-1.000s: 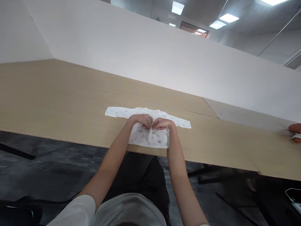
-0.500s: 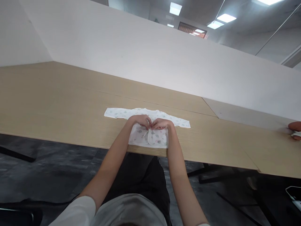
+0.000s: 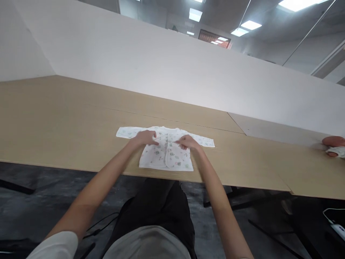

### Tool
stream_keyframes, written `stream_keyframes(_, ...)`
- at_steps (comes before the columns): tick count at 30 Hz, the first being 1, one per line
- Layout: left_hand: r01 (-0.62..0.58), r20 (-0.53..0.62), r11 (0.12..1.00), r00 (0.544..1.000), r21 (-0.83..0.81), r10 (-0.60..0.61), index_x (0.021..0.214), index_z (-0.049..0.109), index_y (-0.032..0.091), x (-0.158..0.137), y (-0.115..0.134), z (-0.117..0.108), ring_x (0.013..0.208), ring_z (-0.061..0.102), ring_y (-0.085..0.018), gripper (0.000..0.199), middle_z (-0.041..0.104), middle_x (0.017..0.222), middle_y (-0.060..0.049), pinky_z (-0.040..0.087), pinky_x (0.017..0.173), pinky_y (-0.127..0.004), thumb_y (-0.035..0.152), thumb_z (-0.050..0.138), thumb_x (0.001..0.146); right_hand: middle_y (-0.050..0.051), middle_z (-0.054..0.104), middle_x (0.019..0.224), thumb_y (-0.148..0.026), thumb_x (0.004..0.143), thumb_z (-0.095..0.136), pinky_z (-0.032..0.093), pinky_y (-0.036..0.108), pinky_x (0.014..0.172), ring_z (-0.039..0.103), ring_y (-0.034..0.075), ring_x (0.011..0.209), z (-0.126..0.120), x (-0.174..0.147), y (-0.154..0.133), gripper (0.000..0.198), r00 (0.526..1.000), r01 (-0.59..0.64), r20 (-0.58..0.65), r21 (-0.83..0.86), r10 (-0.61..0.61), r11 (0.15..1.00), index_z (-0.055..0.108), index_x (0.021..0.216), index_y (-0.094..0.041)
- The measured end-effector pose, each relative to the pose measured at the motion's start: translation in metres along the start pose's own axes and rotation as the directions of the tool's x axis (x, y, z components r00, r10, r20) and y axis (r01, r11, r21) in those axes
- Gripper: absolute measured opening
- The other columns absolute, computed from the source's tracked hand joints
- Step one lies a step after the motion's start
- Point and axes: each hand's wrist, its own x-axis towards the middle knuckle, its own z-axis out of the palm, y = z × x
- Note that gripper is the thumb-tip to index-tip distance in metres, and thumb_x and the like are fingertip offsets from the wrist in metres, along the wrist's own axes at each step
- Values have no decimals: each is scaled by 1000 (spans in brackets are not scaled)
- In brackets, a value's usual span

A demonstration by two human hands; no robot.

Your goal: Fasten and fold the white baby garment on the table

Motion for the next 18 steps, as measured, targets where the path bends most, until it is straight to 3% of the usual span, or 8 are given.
stream_keyframes(1, 78, -73, 997, 994, 27, -76, 117, 56, 21, 2, -14, -3, 101, 60, -27, 59, 66, 110, -8, 45, 81, -32, 59, 57, 71, 6, 62, 64, -35, 83, 54, 39, 21, 53, 55, 12, 54, -9, -2, 10, 26, 987, -52, -156, -20, 49, 998, 59, 72, -12)
stream_keyframes(3, 166, -213, 983, 966, 82, -145, 120, 55, 17, 7, -43, -7, 113, 54, -29, 53, 62, 119, -12, 43, 88, -34, 52, 46, 81, 11, 67, 87, -25, 89, 44, 42, 22, 63, 62, 15, 72, -28, -4, 34, 22, 893, -212, -428, -130, 138, 968, 61, 89, -11)
stream_keyframes(4, 174, -248, 978, 958, 116, -141, 121, 55, 16, 9, -56, -7, 117, 52, -30, 52, 59, 124, -13, 41, 91, -35, 49, 43, 83, 14, 66, 97, -20, 89, 42, 43, 23, 70, 62, 17, 84, -35, -4, 47, 22, 854, -294, -498, -218, 153, 931, 60, 97, -10)
stream_keyframes(8, 138, -200, 979, 974, 151, -107, 116, 59, 17, 12, -89, -2, 112, 55, -26, 48, 61, 122, -11, 40, 90, -30, 48, 40, 84, 18, 61, 113, -12, 88, 41, 38, 33, 90, 56, 24, 108, -49, -11, 79, 32, 872, -392, -459, -449, 169, 803, 53, 117, -8)
stream_keyframes(11, 132, -193, 983, 975, 125, -107, 112, 62, 17, 10, -89, -9, 103, 60, -26, 43, 67, 112, -10, 41, 84, -29, 44, 45, 83, 18, 61, 113, -9, 86, 41, 33, 41, 96, 55, 26, 110, -52, -20, 76, 33, 898, -403, -395, -559, 194, 725, 55, 116, -10)
stream_keyframes(13, 138, -271, 983, 957, 124, -100, 108, 63, 17, 8, -82, -26, 97, 62, -27, 41, 69, 102, -10, 41, 80, -29, 44, 47, 82, 18, 61, 111, -9, 85, 42, 34, 42, 94, 55, 26, 109, -63, -24, 63, 30, 911, -399, -348, -617, 220, 678, 59, 110, -11)
stream_keyframes(16, 159, -495, 983, 864, 96, -92, 107, 61, 18, 3, -68, -70, 89, 62, -26, 41, 69, 87, -9, 40, 75, -28, 49, 44, 86, 19, 61, 108, -13, 88, 40, 36, 39, 89, 57, 26, 103, -99, -33, 35, 27, 882, -425, -450, -637, 137, 643, 60, 107, -11)
stream_keyframes(18, 152, -652, 985, 755, 76, -66, 109, 58, 17, -5, -60, -101, 88, 61, -25, 43, 67, 85, -9, 40, 76, -29, 51, 41, 88, 20, 61, 103, -16, 91, 35, 36, 37, 84, 58, 26, 96, -128, -41, 19, 28, 797, -459, -604, -602, 4, 653, 57, 107, -8)
